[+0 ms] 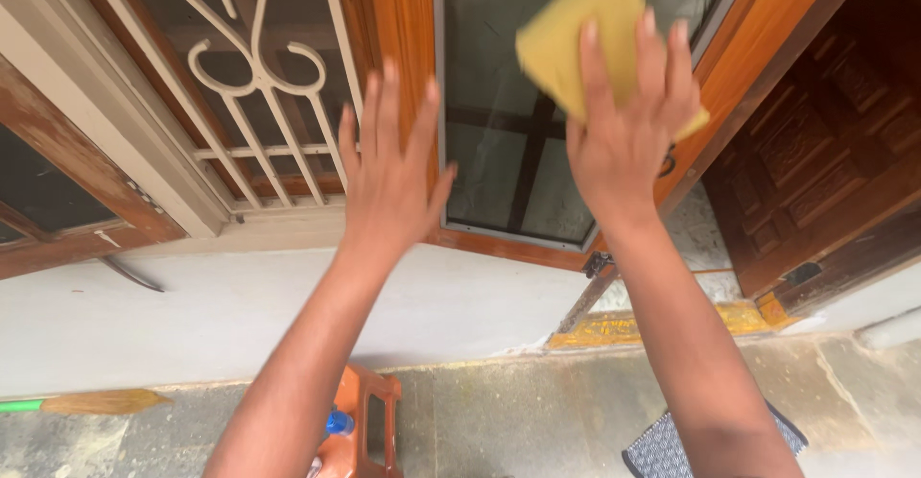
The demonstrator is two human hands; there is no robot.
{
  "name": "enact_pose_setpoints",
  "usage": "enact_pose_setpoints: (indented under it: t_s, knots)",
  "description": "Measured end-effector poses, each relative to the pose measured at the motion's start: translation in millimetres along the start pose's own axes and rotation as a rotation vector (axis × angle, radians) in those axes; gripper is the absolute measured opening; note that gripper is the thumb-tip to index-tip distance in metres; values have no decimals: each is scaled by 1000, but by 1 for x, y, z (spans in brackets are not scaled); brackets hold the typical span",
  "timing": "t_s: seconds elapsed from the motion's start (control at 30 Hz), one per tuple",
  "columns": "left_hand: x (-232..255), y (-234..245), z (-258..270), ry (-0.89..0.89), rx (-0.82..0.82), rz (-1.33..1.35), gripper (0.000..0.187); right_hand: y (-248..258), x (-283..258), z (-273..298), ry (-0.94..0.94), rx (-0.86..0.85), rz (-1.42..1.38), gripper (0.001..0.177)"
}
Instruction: The person cleans wooden window frames and glass panes using a yellow sponge, wiping the frame and glass repeatedly.
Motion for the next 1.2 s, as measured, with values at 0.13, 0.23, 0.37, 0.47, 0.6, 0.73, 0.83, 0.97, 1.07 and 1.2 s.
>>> enact_pose_setpoints:
  t_s: [0.13, 0.23, 0.37, 0.47, 0.6, 0.73, 0.83, 0.97, 1.07, 1.2]
  knots:
    - [-9, 18, -56, 70, 214, 190, 101, -36, -28, -15, 105, -104, -21, 71]
    - [-19, 8, -76, 73, 296, 198, 103, -71, -93, 34, 437, -375, -39, 47]
    - [-33, -27, -98, 96, 317, 223, 109, -59, -87, 58, 691, -293, -96, 53]
    - [-45, -61, -94, 153, 247, 188, 100, -45, -20, 17, 494, -257, -154, 43]
    - [-47, -69, -80, 177, 472, 271, 84, -9, 43, -41, 143, -10, 156, 43]
    - [-50, -71, -74, 174, 574, 262, 77, -46, 3, -19, 135, -75, 176, 42]
    - [-53, -77, -73, 172, 563, 270, 78, -83, -68, 41, 403, -140, 49, 43]
    - [-56, -81, -73, 163, 569, 277, 73, -108, -117, 118, 613, -346, -169, 46]
    - [-57, -82, -70, 155, 562, 273, 71, -111, -126, 137, 650, -398, -219, 49]
    - [-57, -81, -74, 149, 527, 283, 75, -111, -128, 141, 611, -437, -190, 55]
Point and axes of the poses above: each hand's wrist, its own z-axis away from the middle knuckle, its own y-axis out of the back of the hand, x = y × z, the point moved 9 cm from there along -z, towards the middle knuckle, and after that the axes turned 10 degrees about y, right-handed, at the moved point
